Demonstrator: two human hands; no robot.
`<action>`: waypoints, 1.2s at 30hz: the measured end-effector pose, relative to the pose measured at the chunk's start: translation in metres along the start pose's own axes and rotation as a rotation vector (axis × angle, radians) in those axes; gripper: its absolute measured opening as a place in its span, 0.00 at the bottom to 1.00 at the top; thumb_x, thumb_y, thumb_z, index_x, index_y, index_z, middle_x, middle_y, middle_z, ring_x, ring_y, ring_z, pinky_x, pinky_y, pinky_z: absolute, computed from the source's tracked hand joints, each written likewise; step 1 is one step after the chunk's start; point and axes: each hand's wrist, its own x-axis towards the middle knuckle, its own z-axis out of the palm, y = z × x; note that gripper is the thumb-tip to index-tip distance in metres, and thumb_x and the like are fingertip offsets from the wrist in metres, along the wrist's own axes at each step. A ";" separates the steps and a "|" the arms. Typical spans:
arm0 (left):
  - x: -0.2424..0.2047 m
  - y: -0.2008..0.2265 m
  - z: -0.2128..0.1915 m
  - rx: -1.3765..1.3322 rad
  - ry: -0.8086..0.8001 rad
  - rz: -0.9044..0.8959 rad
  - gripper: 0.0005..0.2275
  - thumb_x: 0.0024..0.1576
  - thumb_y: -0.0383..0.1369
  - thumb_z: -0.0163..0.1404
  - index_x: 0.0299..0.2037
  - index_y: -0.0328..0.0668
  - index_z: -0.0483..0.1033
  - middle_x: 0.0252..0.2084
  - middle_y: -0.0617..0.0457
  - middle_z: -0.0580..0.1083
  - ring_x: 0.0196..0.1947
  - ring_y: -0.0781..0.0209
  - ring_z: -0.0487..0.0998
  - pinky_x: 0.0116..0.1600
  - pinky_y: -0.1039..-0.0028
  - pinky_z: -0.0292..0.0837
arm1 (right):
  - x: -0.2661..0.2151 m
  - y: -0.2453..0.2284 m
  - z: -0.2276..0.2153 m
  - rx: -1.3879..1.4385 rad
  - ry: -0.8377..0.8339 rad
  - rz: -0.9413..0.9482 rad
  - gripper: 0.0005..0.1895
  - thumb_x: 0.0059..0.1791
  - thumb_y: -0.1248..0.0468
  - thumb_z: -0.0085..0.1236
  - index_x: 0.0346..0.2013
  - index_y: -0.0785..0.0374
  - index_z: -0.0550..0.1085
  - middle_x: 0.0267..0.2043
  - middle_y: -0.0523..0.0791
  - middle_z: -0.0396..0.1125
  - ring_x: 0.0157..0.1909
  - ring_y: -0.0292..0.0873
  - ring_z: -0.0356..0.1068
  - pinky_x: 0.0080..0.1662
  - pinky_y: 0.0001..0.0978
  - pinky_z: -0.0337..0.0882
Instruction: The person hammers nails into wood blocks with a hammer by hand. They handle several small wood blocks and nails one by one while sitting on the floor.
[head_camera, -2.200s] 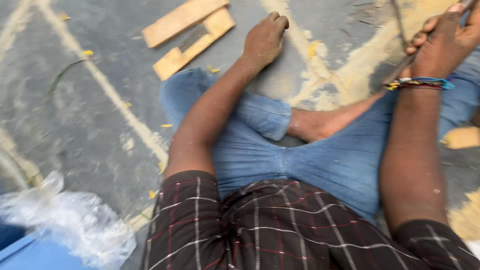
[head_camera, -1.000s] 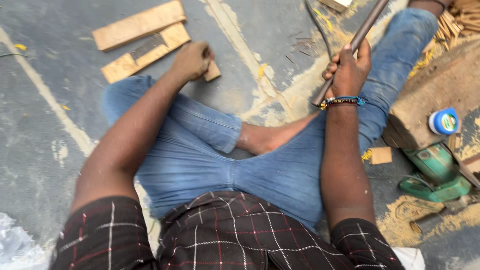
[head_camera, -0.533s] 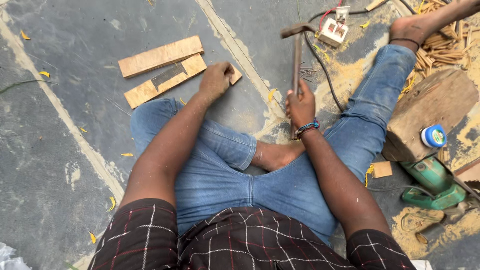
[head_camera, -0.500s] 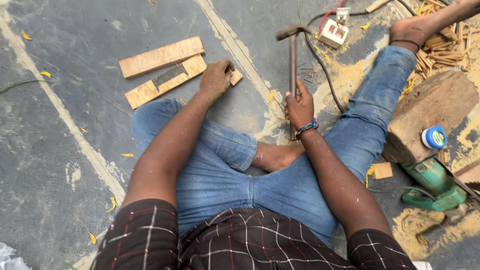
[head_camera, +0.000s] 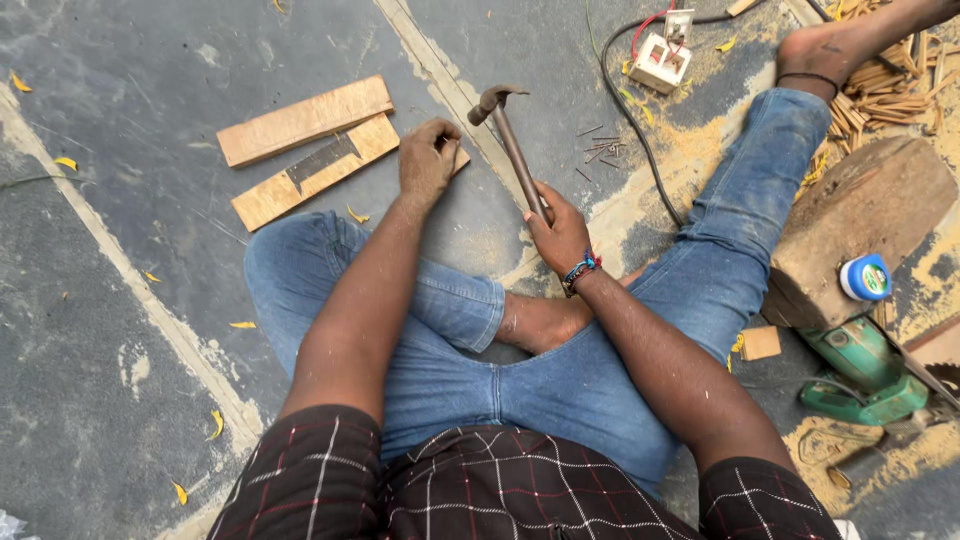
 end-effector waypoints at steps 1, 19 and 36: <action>-0.002 0.002 0.000 0.023 -0.011 0.024 0.04 0.51 0.24 0.57 0.36 0.37 0.80 0.35 0.46 0.80 0.36 0.54 0.83 0.45 0.66 0.78 | 0.002 -0.002 0.000 -0.019 0.003 -0.016 0.28 0.50 0.66 0.59 0.65 0.62 0.69 0.24 0.43 0.70 0.25 0.34 0.68 0.30 0.29 0.68; -0.011 0.014 -0.005 0.132 -0.037 0.013 0.04 0.53 0.24 0.56 0.38 0.39 0.79 0.37 0.47 0.79 0.38 0.51 0.81 0.46 0.61 0.75 | -0.003 -0.014 -0.009 -0.083 -0.043 -0.001 0.29 0.51 0.65 0.56 0.68 0.59 0.68 0.25 0.49 0.71 0.27 0.39 0.72 0.31 0.33 0.69; -0.008 0.004 0.004 0.166 -0.074 -0.120 0.17 0.58 0.29 0.59 0.50 0.42 0.62 0.35 0.49 0.79 0.37 0.54 0.83 0.41 0.62 0.77 | -0.022 -0.027 -0.014 -0.536 -0.079 -0.314 0.32 0.53 0.66 0.54 0.72 0.60 0.58 0.36 0.55 0.71 0.36 0.58 0.73 0.38 0.52 0.74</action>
